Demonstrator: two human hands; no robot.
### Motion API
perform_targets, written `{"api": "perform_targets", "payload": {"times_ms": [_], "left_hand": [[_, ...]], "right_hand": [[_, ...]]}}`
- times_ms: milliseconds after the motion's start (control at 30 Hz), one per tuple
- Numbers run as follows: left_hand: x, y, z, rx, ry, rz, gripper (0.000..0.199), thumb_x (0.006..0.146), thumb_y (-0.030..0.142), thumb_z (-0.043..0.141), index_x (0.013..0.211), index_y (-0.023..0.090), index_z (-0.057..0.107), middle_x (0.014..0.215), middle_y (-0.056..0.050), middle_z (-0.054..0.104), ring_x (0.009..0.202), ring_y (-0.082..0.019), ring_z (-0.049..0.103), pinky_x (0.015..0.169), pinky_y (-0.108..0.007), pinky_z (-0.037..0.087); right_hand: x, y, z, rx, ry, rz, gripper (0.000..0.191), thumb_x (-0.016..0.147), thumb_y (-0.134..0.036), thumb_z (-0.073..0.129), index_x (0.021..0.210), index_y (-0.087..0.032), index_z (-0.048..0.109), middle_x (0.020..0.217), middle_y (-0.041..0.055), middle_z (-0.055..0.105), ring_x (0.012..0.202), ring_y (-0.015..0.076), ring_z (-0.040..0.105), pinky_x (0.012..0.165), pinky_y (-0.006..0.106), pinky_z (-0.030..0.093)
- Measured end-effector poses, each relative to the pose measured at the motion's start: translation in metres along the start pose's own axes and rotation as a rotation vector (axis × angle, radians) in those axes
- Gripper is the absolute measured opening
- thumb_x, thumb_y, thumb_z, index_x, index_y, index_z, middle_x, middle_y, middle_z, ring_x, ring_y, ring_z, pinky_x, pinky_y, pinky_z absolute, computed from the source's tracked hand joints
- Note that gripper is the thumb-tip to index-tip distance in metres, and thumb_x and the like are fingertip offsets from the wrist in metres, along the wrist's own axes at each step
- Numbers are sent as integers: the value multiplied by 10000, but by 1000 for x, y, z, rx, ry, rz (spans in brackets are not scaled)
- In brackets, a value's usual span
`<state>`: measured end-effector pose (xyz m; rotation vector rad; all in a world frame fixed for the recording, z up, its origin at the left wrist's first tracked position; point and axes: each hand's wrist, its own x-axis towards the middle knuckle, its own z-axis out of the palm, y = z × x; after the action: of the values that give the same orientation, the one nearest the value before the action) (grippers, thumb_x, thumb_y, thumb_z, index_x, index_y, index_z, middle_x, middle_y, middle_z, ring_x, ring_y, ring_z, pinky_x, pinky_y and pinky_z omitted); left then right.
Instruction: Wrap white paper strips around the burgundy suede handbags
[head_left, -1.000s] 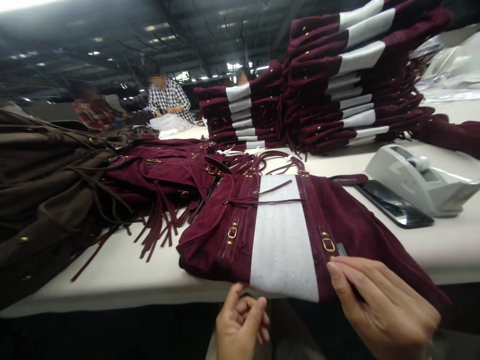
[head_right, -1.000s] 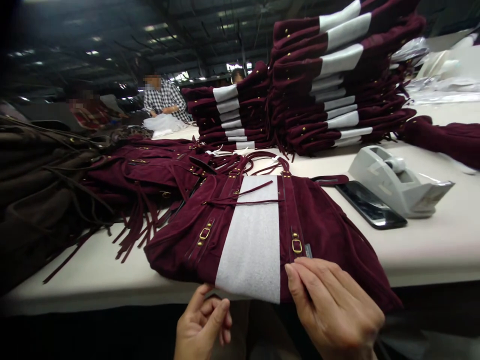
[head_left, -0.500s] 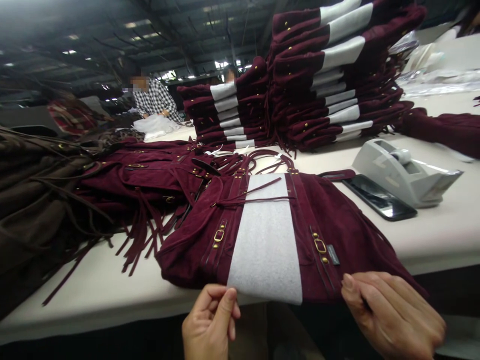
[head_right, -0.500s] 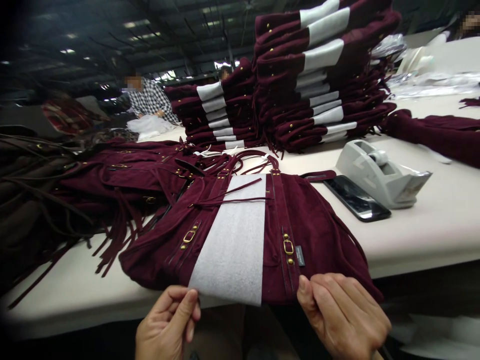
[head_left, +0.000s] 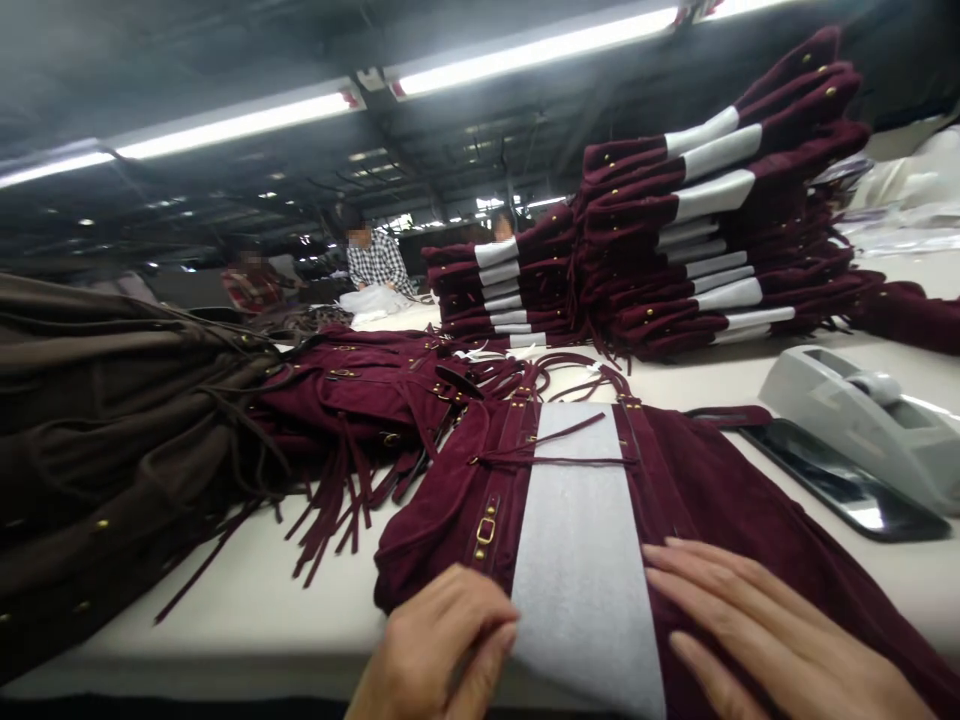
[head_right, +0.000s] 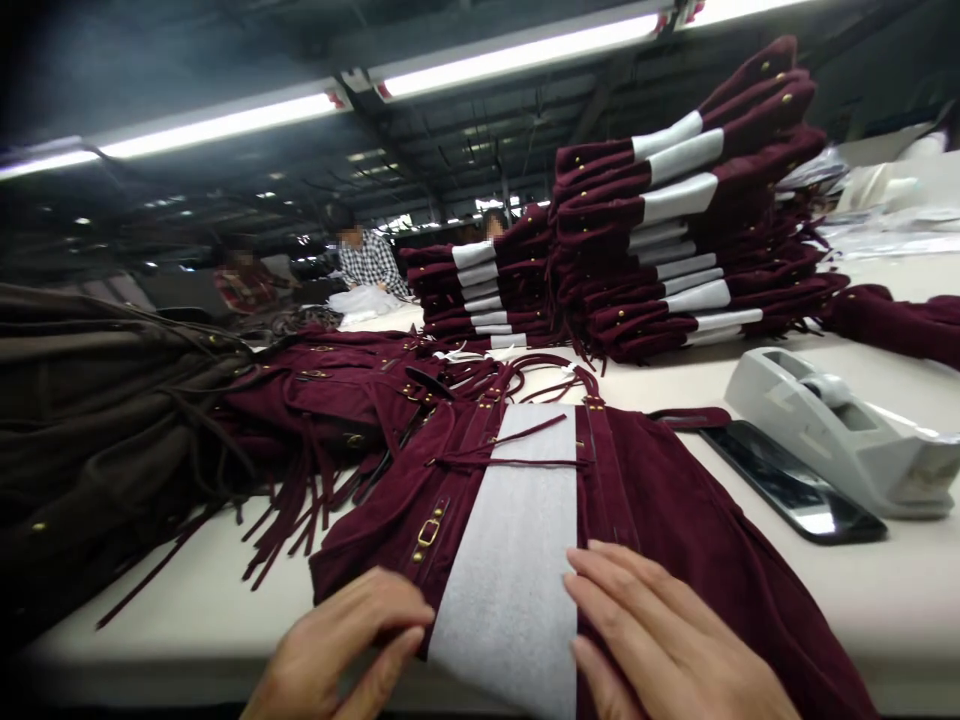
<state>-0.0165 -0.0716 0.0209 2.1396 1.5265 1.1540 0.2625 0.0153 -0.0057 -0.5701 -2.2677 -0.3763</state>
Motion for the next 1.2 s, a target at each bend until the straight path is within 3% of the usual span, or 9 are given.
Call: {"api": "perform_targets", "payload": {"times_ms": [67,133,300,400,567,767,933,1033,1200], "left_hand": [[32,-6,-10,129,-188,121,212,936,168,461,1017,200,655,1068,-87,654,1024,-196,609,917,-290,498],[61,-19,-13,256,-347,109,247,924,154,494,1139,198,608,1202,-94,605,1129,-210,570,985,-321,470],[102,-54,-1,353,-606,135,356,889,215,587,1243,189,551,1232,-106,597,1102,-241,602,945,-319,494],[108,-65,12,413,-548,191,304,885,236,591,1183,178,569,1155,-101,610,1051,-241,610,927,-327,496],[109,-81,36,494,-326,217,182,902,156,487,1068,152,562,1215,-112,557,1149,-236,532,1040,-372,429],[128,-109,33,598,-313,-14,438,935,349,497,1347,215,436,1464,-114,396,1344,-276,387,1119,-456,353],[170,-112,30,725,-263,-146,305,922,174,395,1129,81,598,1129,-198,614,1084,-324,588,932,-490,485],[198,-109,43,716,-239,-51,235,884,126,422,985,109,633,1066,-174,611,1067,-299,573,931,-439,474],[219,-117,62,621,-350,206,180,891,148,481,1030,170,593,1070,-87,606,981,-203,582,900,-328,471]], "right_hand": [[15,2,16,8,-152,-122,407,904,-367,587,1237,-137,632,1272,80,623,1119,237,626,904,293,544],[23,7,34,61,-290,-167,455,907,-403,584,1279,-142,612,1287,86,598,1114,241,631,881,296,566],[32,31,55,307,-615,-41,480,959,-435,497,1395,-235,483,1381,60,473,1226,234,537,1019,325,487],[43,40,56,346,-725,27,482,980,-452,442,1419,-252,435,1425,54,412,1289,241,468,1086,369,419],[47,61,85,336,-606,118,526,989,-430,441,1474,-281,305,1492,35,335,1365,237,370,1165,453,281],[49,100,135,95,-628,313,603,985,-566,301,1465,-206,363,1525,57,293,1409,252,290,1174,533,208],[53,103,150,-13,-606,347,580,1007,-495,224,1473,-175,354,1535,41,263,1415,223,280,1180,510,210],[50,101,151,-32,-621,349,586,1007,-496,201,1479,-177,340,1538,24,249,1420,214,269,1184,502,204],[44,105,155,-25,-602,363,585,1005,-497,210,1464,-176,376,1529,23,286,1418,210,277,1186,487,219]]}}
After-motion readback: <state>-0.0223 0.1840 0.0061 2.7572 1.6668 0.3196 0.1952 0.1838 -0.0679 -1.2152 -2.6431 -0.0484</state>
